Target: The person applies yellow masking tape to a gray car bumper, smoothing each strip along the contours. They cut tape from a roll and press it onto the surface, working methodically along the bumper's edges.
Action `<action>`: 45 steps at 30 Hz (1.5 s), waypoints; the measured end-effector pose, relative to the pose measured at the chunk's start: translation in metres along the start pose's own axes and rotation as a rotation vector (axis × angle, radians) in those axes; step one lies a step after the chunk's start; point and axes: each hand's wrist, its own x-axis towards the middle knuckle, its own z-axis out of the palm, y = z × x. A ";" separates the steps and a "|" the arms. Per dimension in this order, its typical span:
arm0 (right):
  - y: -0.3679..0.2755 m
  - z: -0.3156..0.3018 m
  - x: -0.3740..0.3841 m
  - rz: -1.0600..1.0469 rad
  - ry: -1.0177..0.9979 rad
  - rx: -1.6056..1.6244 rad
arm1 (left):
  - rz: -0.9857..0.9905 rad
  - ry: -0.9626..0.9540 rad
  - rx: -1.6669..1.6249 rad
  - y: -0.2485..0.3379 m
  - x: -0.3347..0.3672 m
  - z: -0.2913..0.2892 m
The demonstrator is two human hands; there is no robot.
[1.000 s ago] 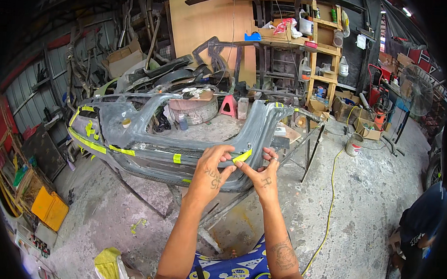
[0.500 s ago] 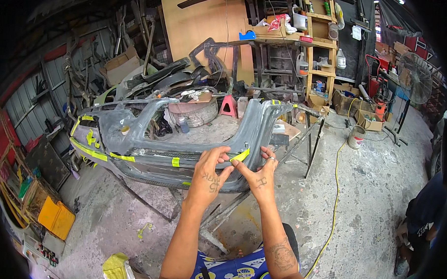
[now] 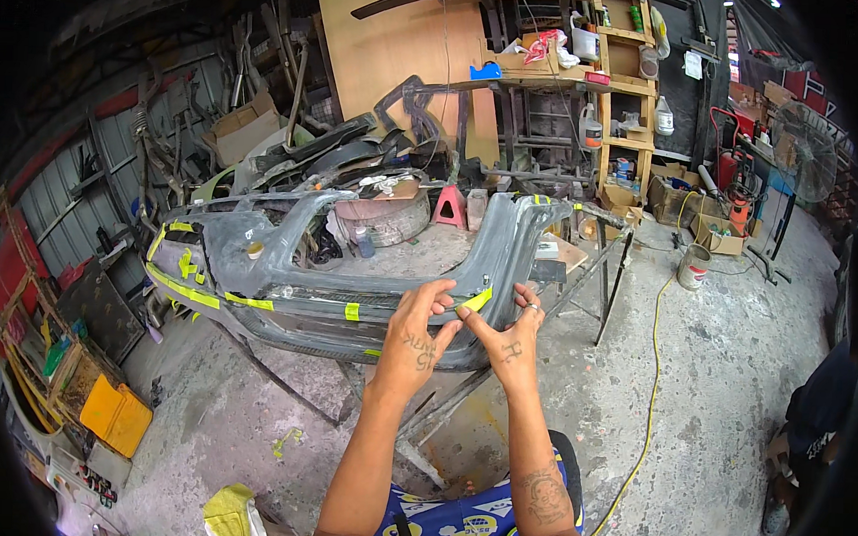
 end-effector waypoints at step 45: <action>0.008 -0.018 -0.014 -0.157 -0.056 0.072 | 0.092 -0.004 0.026 0.000 -0.003 0.001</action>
